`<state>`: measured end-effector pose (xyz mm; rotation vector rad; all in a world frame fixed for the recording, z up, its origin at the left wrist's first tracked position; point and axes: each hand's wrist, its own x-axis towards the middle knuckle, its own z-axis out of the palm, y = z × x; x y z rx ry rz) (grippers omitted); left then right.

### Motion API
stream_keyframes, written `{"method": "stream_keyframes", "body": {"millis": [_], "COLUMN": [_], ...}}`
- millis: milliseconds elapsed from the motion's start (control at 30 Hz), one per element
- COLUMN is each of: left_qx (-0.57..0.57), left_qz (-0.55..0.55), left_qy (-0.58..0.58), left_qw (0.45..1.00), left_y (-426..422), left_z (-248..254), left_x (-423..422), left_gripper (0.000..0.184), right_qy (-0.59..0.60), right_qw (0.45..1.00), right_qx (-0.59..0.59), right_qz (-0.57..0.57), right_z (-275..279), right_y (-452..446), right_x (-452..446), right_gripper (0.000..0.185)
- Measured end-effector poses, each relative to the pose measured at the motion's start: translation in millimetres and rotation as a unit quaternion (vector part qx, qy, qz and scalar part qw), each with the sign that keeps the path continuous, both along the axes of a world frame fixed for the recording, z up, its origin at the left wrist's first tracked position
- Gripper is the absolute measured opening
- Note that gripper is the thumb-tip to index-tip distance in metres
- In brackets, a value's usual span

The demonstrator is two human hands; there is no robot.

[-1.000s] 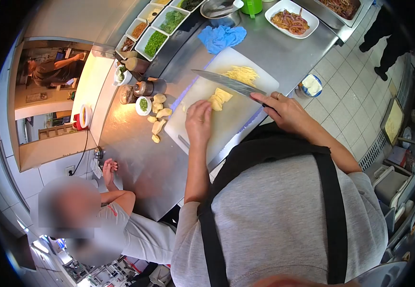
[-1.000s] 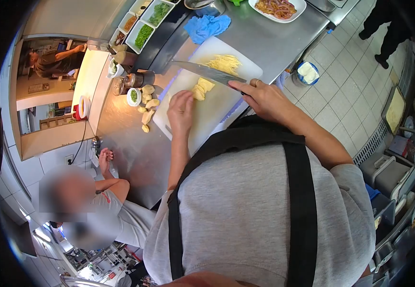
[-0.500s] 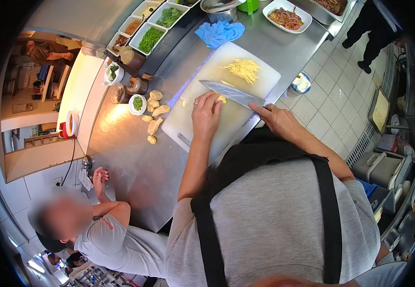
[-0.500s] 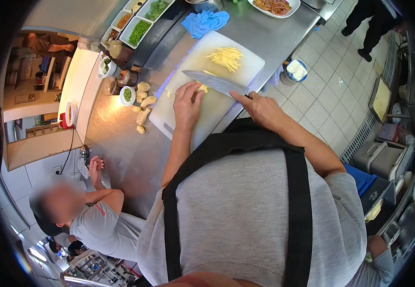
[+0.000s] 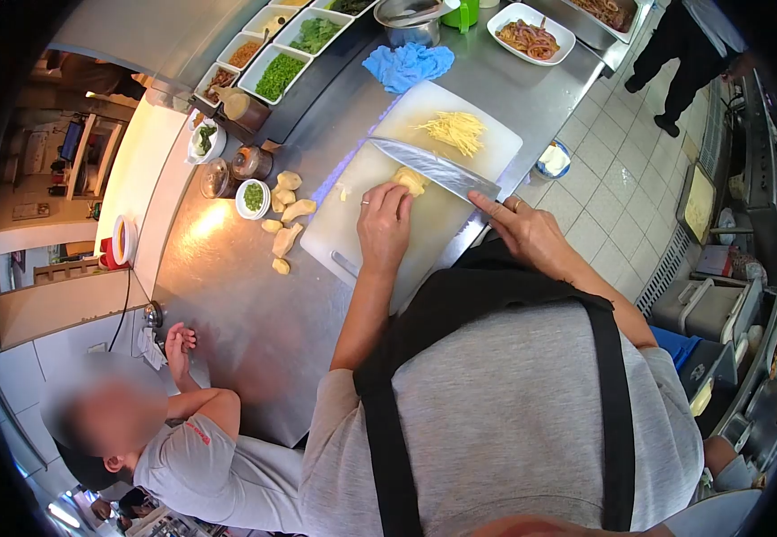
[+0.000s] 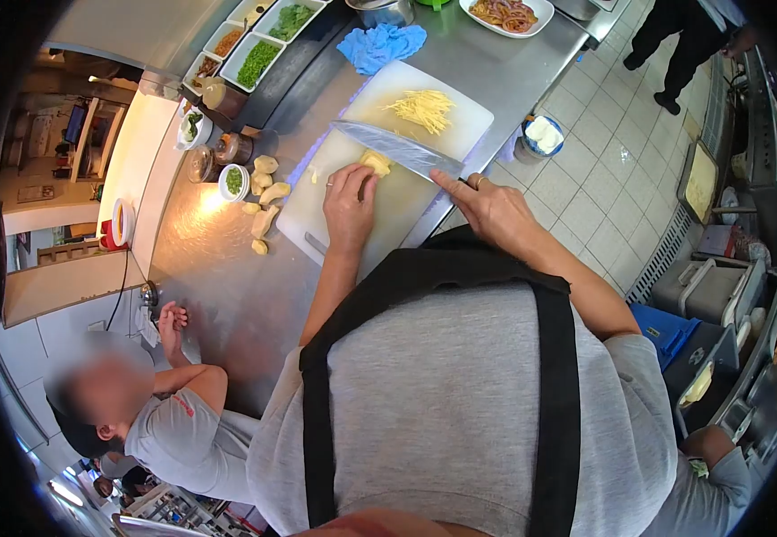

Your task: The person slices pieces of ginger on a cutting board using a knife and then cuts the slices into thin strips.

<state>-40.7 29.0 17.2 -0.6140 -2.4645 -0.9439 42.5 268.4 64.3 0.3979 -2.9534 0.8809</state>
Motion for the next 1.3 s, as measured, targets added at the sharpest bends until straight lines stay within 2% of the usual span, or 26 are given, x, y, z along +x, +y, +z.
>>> {"method": "stream_keyframes", "body": {"millis": [133,300,400,500,600,700,1200,1300], "left_qx": [0.011,0.005,0.004,-0.002,-0.013,-0.011,-0.022,-0.014], "left_qz": [0.003,0.01,0.012,0.018,0.02,0.019,0.033,0.031], "left_qy": [-0.001,0.011,0.001,0.006,0.018,0.017,0.027,0.04], "left_qw": [1.0,1.0,1.0,1.0,1.0,1.0,0.999,0.999], "left_y": [-1.5,-1.1,-2.6,-1.3,-1.6,-2.8,-4.8,-4.7], "left_z": [-3.5,-1.5,-2.6,-2.1,-1.3,-3.3,-4.2,-2.0], "left_x": [3.7,6.2,9.4,10.6,9.5,12.8,20.7,18.5], "left_gripper": [0.016,0.016,0.017,0.017,0.016,0.017,0.015,0.014], "right_qy": [-0.02,0.013,-0.069,-0.05,0.0,-0.056,-0.07,-0.053], "right_qw": [0.999,1.0,0.995,0.997,1.0,0.995,0.991,0.992], "right_qx": [0.027,-0.006,0.039,0.04,0.002,0.033,0.084,0.06], "right_qz": [0.041,0.007,0.064,0.054,0.028,0.075,0.083,0.099], "right_z": [-22.0,3.0,-12.6,-7.1,-2.3,-13.6,-9.4,-9.8], "right_y": [6.6,1.9,2.7,10.1,6.5,7.6,9.9,13.5], "right_x": [-0.1,0.8,1.7,-2.6,1.2,2.3,5.7,1.9], "right_gripper": [0.048,0.048,0.057,0.06,0.051,0.052,0.057,0.059]}}
